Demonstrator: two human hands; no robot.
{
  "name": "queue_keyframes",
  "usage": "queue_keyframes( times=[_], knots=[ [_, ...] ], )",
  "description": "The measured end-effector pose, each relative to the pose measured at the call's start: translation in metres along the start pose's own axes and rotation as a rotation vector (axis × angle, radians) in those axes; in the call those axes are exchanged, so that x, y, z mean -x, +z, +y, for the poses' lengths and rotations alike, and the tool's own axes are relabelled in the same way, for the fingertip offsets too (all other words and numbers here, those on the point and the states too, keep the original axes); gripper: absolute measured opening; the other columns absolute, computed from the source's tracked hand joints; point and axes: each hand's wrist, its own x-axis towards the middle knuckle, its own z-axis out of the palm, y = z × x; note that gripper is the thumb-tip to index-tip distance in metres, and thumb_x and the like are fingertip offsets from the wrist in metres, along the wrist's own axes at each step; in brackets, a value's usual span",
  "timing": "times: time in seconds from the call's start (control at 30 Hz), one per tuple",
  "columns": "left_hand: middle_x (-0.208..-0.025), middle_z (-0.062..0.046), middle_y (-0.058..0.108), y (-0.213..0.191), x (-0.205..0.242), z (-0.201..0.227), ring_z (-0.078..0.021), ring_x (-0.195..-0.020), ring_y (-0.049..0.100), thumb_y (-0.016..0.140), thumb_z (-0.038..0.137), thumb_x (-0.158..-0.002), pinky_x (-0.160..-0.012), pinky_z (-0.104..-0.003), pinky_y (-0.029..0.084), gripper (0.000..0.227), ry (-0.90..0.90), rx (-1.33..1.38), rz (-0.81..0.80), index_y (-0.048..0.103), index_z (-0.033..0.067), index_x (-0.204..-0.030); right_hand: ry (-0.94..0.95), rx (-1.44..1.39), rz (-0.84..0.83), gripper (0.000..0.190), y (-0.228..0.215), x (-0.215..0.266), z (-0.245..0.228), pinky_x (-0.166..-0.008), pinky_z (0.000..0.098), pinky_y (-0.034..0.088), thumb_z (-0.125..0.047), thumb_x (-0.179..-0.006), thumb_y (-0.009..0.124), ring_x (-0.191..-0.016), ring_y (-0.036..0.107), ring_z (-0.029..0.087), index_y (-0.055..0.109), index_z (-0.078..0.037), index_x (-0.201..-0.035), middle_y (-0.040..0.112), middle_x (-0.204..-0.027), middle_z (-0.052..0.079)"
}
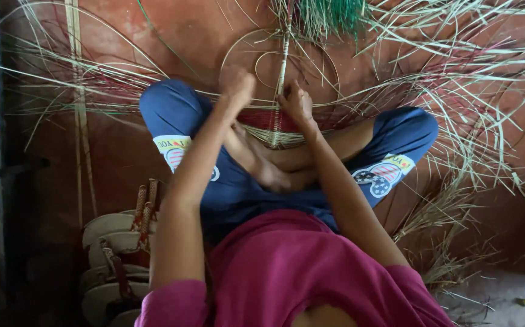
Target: Weaving thin plant fibers around a circular frame to create a handcrafted object
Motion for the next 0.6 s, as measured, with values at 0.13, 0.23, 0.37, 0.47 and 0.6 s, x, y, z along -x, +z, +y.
queue_keyframes(
  times=[0.13,0.23,0.37,0.47,0.6],
  knots=[
    [-0.073,-0.015,0.061,0.075,-0.015,0.003,-0.0342,-0.08,0.059,0.064,0.012,-0.067,-0.079,-0.051,0.037,0.013,0.355,0.017,-0.27,0.064,0.0035,-0.076,-0.004,0.016,-0.01,0.038,0.001,0.0,-0.002,-0.072,0.0513,0.047,-0.04,-0.071,0.065,-0.08,0.061,0.038,0.048,-0.018,-0.097,0.064,-0.075,0.014],
    [-0.084,-0.017,0.064,0.1,-0.024,-0.004,-0.0357,-0.092,0.059,0.064,0.007,-0.065,-0.094,-0.056,0.029,0.018,0.263,0.114,-0.369,0.063,0.0023,-0.082,0.001,0.01,-0.035,0.038,-0.003,0.0,-0.005,-0.073,0.0518,0.047,-0.038,-0.073,0.065,-0.081,0.061,0.039,0.047,-0.017,-0.099,0.064,-0.075,0.015],
    [-0.078,-0.017,0.065,0.019,-0.011,-0.006,-0.0361,-0.088,0.061,0.066,0.004,-0.066,-0.094,-0.055,0.028,0.012,0.182,0.021,-0.356,0.066,0.0047,-0.078,0.038,-0.035,-0.056,0.036,0.001,-0.004,0.0,-0.073,0.0508,0.048,-0.038,-0.072,0.066,-0.082,0.061,0.036,0.047,-0.018,-0.095,0.064,-0.072,0.011],
    [-0.085,-0.017,0.065,0.056,-0.024,-0.026,-0.0353,-0.092,0.06,0.074,0.016,-0.062,-0.093,-0.055,0.027,0.026,0.119,0.002,-0.435,0.065,0.0049,-0.083,-0.028,-0.082,-0.025,0.033,-0.012,0.006,-0.011,-0.068,0.0486,0.049,-0.031,-0.074,0.069,-0.077,0.062,0.036,0.048,-0.014,-0.093,0.063,-0.073,0.01],
    [-0.092,-0.014,0.064,0.03,-0.003,0.005,-0.0325,-0.101,0.056,0.065,0.018,-0.072,-0.098,-0.054,0.024,0.018,0.149,0.207,-0.437,0.065,0.01,-0.089,-0.011,-0.076,-0.008,0.033,-0.005,0.004,-0.006,-0.065,0.0512,0.048,-0.031,-0.073,0.069,-0.076,0.062,0.037,0.05,-0.012,-0.092,0.063,-0.069,0.012]
  ],
)
